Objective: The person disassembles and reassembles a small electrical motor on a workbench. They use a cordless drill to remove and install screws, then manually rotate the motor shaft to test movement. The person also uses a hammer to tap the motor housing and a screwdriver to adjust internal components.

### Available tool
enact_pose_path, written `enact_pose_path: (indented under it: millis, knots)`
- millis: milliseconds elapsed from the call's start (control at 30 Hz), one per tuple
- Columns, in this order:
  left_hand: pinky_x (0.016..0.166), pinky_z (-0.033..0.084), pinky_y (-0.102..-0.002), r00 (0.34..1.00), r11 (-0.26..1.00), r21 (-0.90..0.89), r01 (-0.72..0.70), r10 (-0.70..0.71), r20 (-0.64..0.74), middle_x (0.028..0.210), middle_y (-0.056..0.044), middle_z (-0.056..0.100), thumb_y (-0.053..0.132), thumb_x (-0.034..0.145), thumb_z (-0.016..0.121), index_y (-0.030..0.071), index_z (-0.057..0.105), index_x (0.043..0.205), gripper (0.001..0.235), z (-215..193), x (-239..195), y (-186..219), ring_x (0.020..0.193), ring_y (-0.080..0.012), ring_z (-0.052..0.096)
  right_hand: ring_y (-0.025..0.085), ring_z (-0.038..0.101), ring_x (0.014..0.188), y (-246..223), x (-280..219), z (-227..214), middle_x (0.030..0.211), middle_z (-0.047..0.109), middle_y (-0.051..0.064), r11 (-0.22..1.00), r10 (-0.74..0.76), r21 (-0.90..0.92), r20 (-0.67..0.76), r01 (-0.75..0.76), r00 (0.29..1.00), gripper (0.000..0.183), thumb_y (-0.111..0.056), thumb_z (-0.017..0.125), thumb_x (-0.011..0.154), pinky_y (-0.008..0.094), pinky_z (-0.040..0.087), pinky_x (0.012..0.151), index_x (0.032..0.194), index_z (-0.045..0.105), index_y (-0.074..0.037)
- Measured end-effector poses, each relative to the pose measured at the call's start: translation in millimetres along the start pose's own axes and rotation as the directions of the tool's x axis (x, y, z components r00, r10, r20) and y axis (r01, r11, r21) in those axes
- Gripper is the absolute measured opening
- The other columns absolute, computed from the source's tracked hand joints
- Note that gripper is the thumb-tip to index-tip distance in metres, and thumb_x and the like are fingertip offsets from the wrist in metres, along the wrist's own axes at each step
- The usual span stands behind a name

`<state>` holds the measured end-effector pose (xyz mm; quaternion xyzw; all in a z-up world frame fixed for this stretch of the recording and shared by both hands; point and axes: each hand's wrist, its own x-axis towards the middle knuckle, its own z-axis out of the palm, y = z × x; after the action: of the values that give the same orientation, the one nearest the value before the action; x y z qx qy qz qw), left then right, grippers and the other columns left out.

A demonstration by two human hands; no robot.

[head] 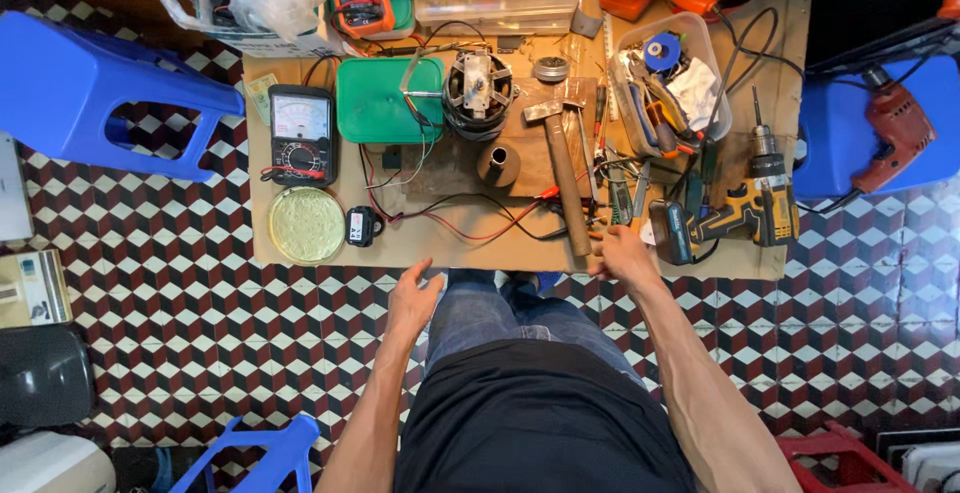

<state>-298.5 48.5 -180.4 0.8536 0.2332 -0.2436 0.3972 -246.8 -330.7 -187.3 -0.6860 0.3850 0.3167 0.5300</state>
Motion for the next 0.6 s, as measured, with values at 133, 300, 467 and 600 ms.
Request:
enact_pose_path:
  millis: [133,300,467,600]
  knots:
    - [0.106,0.048,-0.04,0.999,0.999,0.013,0.036,-0.036,0.003,0.141,-0.016,0.062,0.034,0.082,0.069,0.014,0.064,0.136,0.057,9,-22,0,0.127,-0.0319,0.061,0.024,0.074,0.082,10,7,30,0.117,0.068,0.03,0.968,-0.122,0.235,0.157,0.083,0.98,0.067,-0.001,0.048,0.094,0.031,0.061,0.07,0.157,0.027,-0.002]
    - [0.107,0.048,-0.04,1.0,0.999,0.051,-0.014,0.013,0.023,0.141,-0.015,0.063,0.034,0.083,0.07,0.013,0.064,0.136,0.057,16,-25,11,0.127,-0.0318,0.061,0.021,0.074,0.091,35,-6,18,0.129,0.064,0.019,0.958,-0.233,0.199,0.108,0.208,0.967,0.061,-0.001,0.051,0.089,0.027,0.062,0.076,0.149,0.04,0.001]
    - [0.101,0.05,-0.04,0.998,0.999,0.003,-0.036,0.036,0.053,0.138,-0.016,0.064,0.034,0.085,0.068,0.013,0.062,0.138,0.058,20,-26,41,0.119,-0.0317,0.065,0.02,0.071,0.082,54,-14,-17,0.107,0.069,0.018,0.985,-0.05,0.169,0.007,0.048,0.999,0.05,-0.008,0.055,0.094,0.029,0.059,0.069,0.142,0.051,0.003]
    - [0.098,0.053,-0.039,0.997,0.999,0.008,-0.052,0.051,0.064,0.126,-0.021,0.07,0.036,0.086,0.067,0.014,0.063,0.139,0.057,21,-22,69,0.114,-0.0297,0.069,0.019,0.071,0.078,44,-20,-26,0.098,0.07,0.016,0.983,-0.097,0.155,-0.036,0.101,0.995,0.049,-0.01,0.058,0.094,0.027,0.058,0.067,0.141,0.052,0.004]
